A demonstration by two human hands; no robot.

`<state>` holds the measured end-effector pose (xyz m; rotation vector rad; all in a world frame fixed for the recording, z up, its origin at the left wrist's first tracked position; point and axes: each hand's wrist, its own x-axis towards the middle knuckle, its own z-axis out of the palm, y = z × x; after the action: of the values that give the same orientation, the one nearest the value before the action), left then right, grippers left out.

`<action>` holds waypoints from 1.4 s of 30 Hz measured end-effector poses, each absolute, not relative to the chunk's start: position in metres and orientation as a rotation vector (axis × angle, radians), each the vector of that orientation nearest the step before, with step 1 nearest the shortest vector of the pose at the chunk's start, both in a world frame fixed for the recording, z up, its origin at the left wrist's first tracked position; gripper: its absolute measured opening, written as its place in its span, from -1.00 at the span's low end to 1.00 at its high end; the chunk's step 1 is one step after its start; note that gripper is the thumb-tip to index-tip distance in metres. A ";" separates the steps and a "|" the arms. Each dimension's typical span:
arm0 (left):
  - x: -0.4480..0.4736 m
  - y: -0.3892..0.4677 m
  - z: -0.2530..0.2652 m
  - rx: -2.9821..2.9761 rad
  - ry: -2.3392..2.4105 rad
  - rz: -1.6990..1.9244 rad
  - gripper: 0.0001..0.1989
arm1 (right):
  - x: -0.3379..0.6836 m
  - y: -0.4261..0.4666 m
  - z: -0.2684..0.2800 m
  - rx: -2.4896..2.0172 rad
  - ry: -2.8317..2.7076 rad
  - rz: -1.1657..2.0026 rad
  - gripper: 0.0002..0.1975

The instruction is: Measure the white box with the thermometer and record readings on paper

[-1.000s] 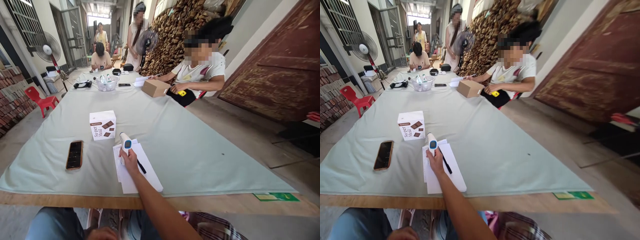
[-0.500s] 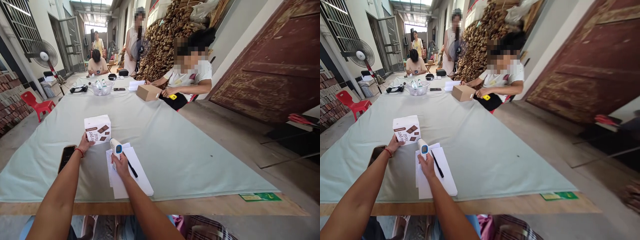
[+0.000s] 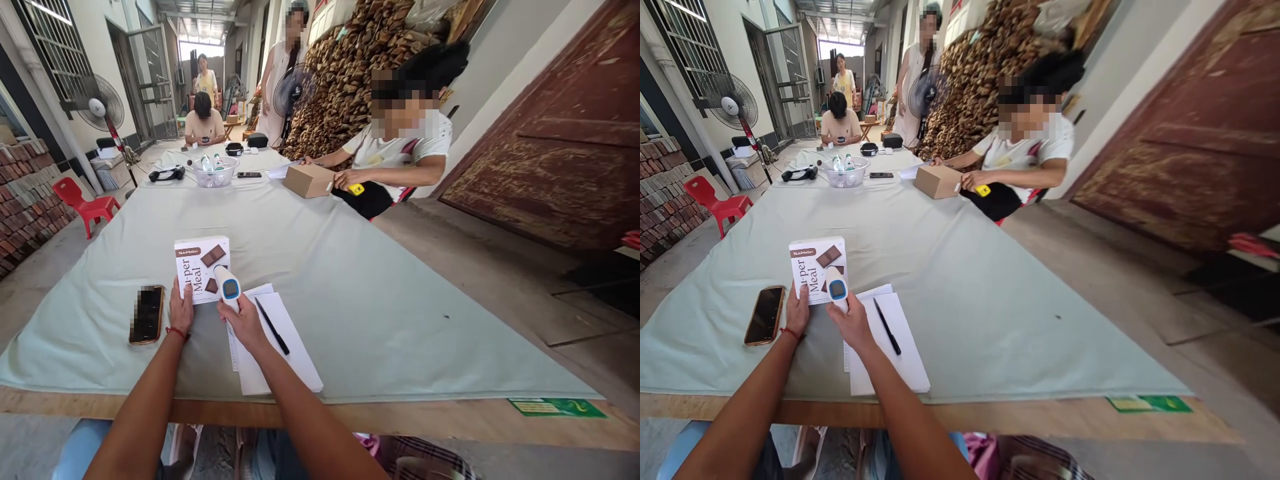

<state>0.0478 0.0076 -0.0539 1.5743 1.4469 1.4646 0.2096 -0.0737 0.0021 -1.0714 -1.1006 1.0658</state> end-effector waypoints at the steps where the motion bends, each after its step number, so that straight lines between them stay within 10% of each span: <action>1: 0.048 0.008 -0.055 1.612 1.480 1.446 -0.44 | 0.208 -0.072 0.007 -1.102 -1.090 1.050 -0.80; 42: 0.057 0.008 -0.048 1.816 1.475 1.210 -0.53 | 0.194 -0.039 0.006 -1.367 -1.048 0.917 -0.74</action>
<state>0.0573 0.0083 -0.0475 1.8157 1.4752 1.2098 0.1940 -0.0389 0.0059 -1.3671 -1.0479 0.9166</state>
